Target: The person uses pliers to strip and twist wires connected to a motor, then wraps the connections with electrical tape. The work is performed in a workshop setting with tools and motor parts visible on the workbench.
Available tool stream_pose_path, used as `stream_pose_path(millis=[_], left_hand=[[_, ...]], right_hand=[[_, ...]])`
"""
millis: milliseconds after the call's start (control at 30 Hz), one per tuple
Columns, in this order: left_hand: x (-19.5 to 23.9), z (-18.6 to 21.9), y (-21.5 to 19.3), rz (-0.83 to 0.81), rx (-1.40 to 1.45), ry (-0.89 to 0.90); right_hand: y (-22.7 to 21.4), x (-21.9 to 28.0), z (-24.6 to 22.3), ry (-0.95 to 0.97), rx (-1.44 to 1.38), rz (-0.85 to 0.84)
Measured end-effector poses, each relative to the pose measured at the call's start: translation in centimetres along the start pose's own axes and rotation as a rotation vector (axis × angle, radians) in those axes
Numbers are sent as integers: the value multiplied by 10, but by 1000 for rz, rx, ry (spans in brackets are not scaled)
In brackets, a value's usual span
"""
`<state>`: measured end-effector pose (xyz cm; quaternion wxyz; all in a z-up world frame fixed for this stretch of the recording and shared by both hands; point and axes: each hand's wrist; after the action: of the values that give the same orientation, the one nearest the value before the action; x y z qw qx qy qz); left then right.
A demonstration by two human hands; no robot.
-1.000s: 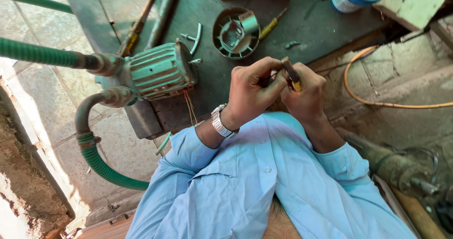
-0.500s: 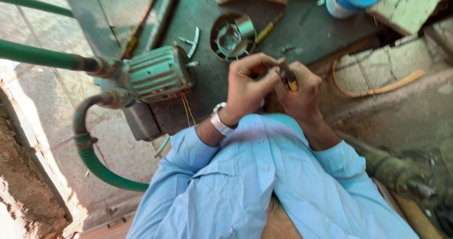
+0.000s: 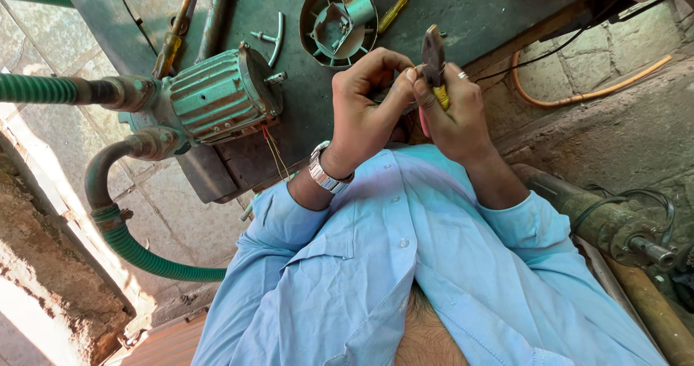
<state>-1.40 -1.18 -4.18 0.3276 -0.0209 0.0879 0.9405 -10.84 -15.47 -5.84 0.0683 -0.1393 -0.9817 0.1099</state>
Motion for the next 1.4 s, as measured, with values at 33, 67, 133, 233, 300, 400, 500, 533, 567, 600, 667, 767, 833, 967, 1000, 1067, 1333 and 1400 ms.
stream_pose_path(millis=[33,67,133,233,300,400,500,533,567,600,667,767,833,967,1000,1067,1333,1400], left_hand=[[1,1,1,10,-15,-11],[2,2,1,19,-29,-22],[2,2,2,32,-24,-15],[-1,1,2,28,-41,27],[-3,-2,3,13,-20,12],[-2,-7,5,-17,34,-63],[-3,-9,3,-47,53,-76],[-4,-9,3,-56,86,-89],[-3,-10,2,-63,119,-104],[-4,-10,2,-65,104,-90],[-4,-11,1,-72,73,-66],[-3,-12,0,-68,45,-83],[-3,-12,1,-66,53,-94],[-3,-12,0,-80,116,-110],[-3,-12,0,-84,124,-112],[-3,-13,-1,-90,140,-118],[-5,-15,0,-86,144,-111],[-6,-16,1,-75,118,-106]], right_hand=[[1,1,-1,7,32,-7],[3,3,-1,-19,22,-8],[6,4,-1,-72,5,-7],[8,3,-1,-346,53,1],[8,1,1,-391,67,11],[6,1,5,-423,153,47],[3,-1,11,-444,246,76],[1,-2,12,-452,273,83],[1,-3,14,-461,281,82],[0,-3,15,-469,289,81],[0,-4,18,-481,310,83],[0,-4,21,-492,346,92],[-1,-4,22,-501,362,96],[-1,-4,21,-511,386,105],[-1,-5,21,-516,389,108],[-2,-4,22,-523,399,110],[-4,-8,24,-560,478,127],[-3,-7,25,-532,421,118]])
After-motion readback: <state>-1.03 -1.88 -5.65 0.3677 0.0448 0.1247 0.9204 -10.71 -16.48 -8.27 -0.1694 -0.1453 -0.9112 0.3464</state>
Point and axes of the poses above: each hand's wrist, its own x-axis away from the middle knuckle, its own y-axis out of the palm, z = x × y, and after that the axes turned 2 degrees about -z, right-handed
